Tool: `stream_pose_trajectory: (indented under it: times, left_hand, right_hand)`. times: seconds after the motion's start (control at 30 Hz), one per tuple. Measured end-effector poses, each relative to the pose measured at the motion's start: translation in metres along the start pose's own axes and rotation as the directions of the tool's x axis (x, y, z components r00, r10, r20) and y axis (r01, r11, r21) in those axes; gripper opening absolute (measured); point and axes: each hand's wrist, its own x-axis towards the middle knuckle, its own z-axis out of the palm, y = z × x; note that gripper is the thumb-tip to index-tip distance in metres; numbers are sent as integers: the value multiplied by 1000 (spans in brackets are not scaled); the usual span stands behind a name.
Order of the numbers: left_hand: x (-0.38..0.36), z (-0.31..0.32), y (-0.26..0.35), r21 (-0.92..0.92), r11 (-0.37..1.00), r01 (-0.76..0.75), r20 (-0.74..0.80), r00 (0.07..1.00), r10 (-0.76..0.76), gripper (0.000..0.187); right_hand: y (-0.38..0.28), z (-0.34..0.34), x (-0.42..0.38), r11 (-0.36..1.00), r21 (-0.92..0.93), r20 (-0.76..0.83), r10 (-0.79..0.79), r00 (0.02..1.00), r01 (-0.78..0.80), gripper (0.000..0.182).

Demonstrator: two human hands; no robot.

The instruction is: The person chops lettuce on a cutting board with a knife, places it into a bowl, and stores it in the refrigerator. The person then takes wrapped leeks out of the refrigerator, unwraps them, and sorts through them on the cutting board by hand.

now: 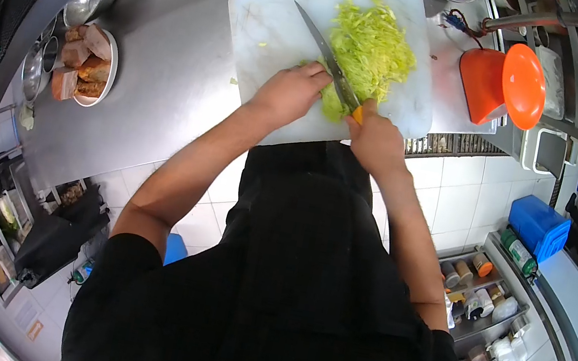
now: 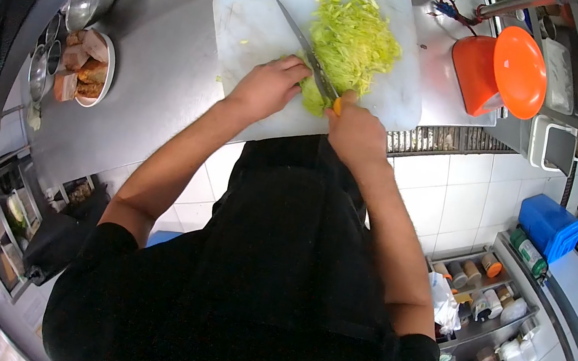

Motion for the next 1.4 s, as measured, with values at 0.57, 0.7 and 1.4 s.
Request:
stream_pose_trajectory:
  times: [0.57,0.7,1.4]
  left_hand:
    - [8,19,14,14,994,108,-151,983,-104,20]
    - [9,17,12,34,995,97,-94,991,-94,24]
    - [16,5,11,-82,983,166,-100,980,-174,14]
  right_hand:
    - [5,3,-38,989,-141,8,-34,999,35,34]
    - [0,14,2,989,-126,-36,-83,996,78,34]
    - [-16,-11,-4,989,-133,10,-69,998,70,34]
